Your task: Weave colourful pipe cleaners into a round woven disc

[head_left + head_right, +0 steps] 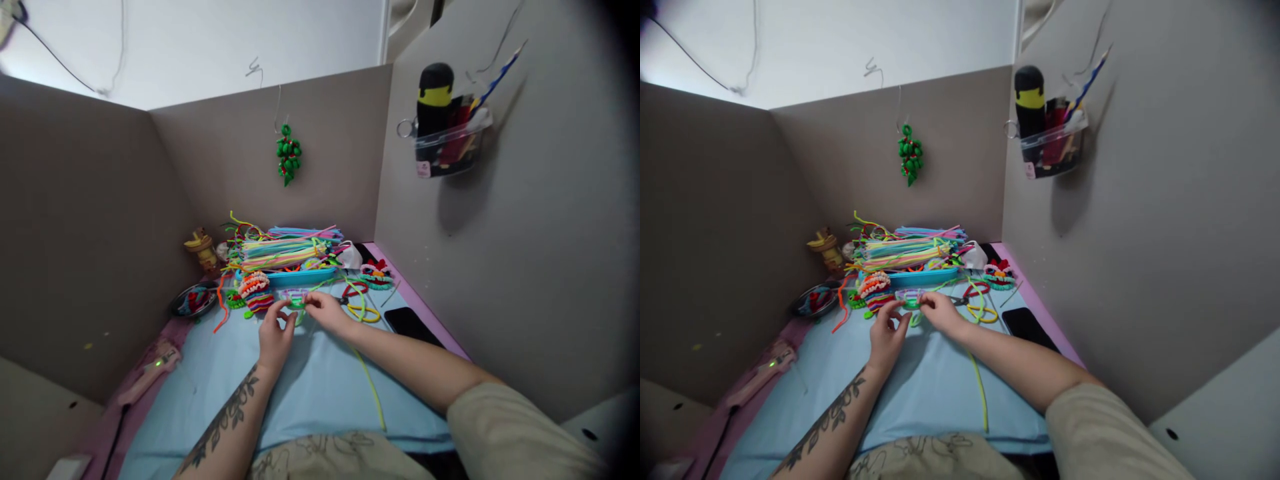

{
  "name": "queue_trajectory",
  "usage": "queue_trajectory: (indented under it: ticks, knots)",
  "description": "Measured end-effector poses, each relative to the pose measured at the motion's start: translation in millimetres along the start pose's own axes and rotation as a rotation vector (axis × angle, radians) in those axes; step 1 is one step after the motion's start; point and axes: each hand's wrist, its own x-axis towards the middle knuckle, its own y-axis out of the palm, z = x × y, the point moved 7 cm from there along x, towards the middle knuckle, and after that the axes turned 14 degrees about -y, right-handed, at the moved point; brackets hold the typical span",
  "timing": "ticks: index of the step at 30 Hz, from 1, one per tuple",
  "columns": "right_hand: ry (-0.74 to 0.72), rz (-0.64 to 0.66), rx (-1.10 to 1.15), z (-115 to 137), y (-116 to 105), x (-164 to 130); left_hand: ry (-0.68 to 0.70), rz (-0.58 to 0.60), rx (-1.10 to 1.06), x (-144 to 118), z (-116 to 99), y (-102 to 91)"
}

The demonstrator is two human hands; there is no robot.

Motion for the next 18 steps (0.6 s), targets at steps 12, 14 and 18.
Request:
queue_trajectory:
  ticks: [12,14,18]
  knots:
    - [-0.108,0.035,-0.323,13.8,0.5,-2.9,-0.107,0.157,0.137,-4.7,13.2,17.0]
    - [-0.131,0.052,-0.344,16.2,3.7,-5.0,-0.139,0.181,0.275,-5.4,14.9,19.9]
    - [-0.155,0.066,-0.352,16.0,10.4,-8.7,-0.176,0.151,0.496,-4.6,17.6,19.4]
